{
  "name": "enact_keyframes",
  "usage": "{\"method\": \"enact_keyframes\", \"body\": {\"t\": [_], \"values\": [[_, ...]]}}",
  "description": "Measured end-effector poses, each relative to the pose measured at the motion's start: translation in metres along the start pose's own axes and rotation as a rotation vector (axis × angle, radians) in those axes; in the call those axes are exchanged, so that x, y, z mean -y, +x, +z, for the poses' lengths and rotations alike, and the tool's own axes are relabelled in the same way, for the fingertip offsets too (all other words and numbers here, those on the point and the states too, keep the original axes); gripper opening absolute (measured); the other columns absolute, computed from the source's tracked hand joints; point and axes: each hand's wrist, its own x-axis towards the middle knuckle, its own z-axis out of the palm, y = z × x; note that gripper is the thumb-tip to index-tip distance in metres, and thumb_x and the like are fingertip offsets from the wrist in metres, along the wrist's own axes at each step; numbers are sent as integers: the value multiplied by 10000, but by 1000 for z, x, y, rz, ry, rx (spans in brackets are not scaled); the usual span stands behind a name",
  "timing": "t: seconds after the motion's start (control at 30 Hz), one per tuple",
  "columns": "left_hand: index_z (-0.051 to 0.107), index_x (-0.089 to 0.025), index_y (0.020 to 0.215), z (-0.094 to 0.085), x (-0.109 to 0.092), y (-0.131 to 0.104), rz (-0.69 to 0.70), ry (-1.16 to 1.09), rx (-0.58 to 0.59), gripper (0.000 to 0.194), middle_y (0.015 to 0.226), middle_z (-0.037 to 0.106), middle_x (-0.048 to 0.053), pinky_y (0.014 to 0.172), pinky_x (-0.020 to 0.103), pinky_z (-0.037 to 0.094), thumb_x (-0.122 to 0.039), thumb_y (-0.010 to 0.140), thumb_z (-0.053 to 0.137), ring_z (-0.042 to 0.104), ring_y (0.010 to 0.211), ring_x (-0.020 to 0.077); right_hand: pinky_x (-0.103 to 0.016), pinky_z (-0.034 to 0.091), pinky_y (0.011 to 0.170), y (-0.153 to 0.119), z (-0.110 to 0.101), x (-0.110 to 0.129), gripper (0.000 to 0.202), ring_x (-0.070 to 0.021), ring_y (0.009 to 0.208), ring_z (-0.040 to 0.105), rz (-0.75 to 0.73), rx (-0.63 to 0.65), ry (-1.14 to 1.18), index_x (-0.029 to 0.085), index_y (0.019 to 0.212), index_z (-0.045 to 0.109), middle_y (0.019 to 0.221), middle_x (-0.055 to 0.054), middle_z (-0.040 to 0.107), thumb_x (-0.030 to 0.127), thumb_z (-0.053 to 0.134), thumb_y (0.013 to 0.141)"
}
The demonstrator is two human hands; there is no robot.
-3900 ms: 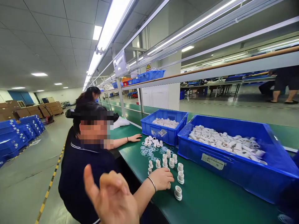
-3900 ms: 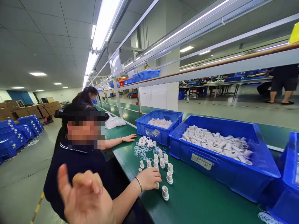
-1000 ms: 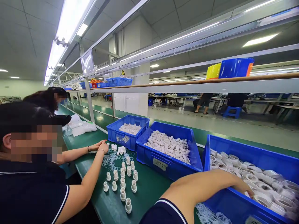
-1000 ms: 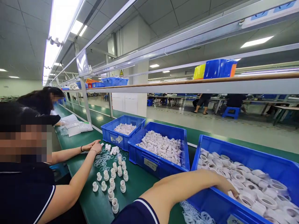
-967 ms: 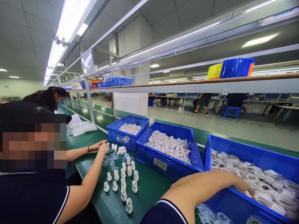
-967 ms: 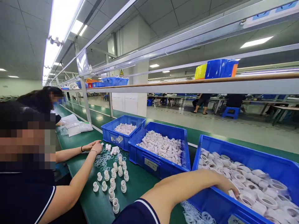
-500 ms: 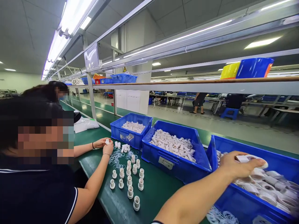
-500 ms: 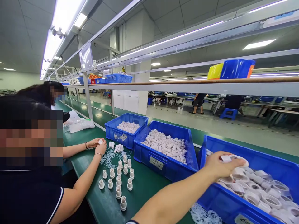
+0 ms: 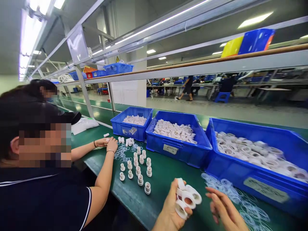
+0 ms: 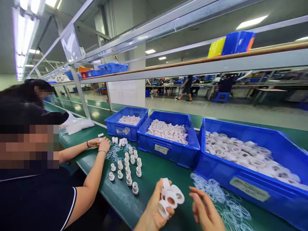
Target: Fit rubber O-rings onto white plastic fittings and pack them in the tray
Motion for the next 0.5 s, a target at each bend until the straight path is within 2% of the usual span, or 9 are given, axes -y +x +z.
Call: {"method": "enact_keyframes", "body": {"t": [0.07,0.13,0.23,0.4,0.5], "values": [[600,-168,1055,-6,-4,-3,5,-36,-19,379,753,622,32,325,124,318,-519,921,555,523,441,78,-265,559,508,-4,9,22,413,-189,636,616,-161,31,-121,252,1239,573,894,-55,652,558,518,967],[601,-170,1054,-8,-5,-4,-23,-58,3,386,755,635,39,331,136,353,-529,918,555,527,441,85,-251,580,558,-8,14,38,378,-193,757,653,-291,96,-250,262,1246,599,1127,-92,640,509,544,966],[624,-165,1052,-12,-4,-5,-75,-102,72,417,757,652,59,343,146,387,-552,912,555,547,453,97,-236,603,646,-11,15,49,352,-182,866,673,-412,206,-413,306,1315,590,1360,-90,552,429,540,989],[650,-115,1024,-20,0,-7,-163,-232,147,430,739,668,59,343,145,396,-525,914,577,616,501,119,-320,602,865,-4,9,40,469,-231,1096,653,-694,369,-685,335,1427,519,1417,-65,545,232,502,970],[656,-102,984,-25,4,-7,-218,-274,162,408,720,671,55,344,153,397,-498,911,594,645,525,139,-336,596,885,0,11,36,506,-249,1091,663,-834,473,-713,292,1376,570,1312,-71,634,132,515,899]]}}
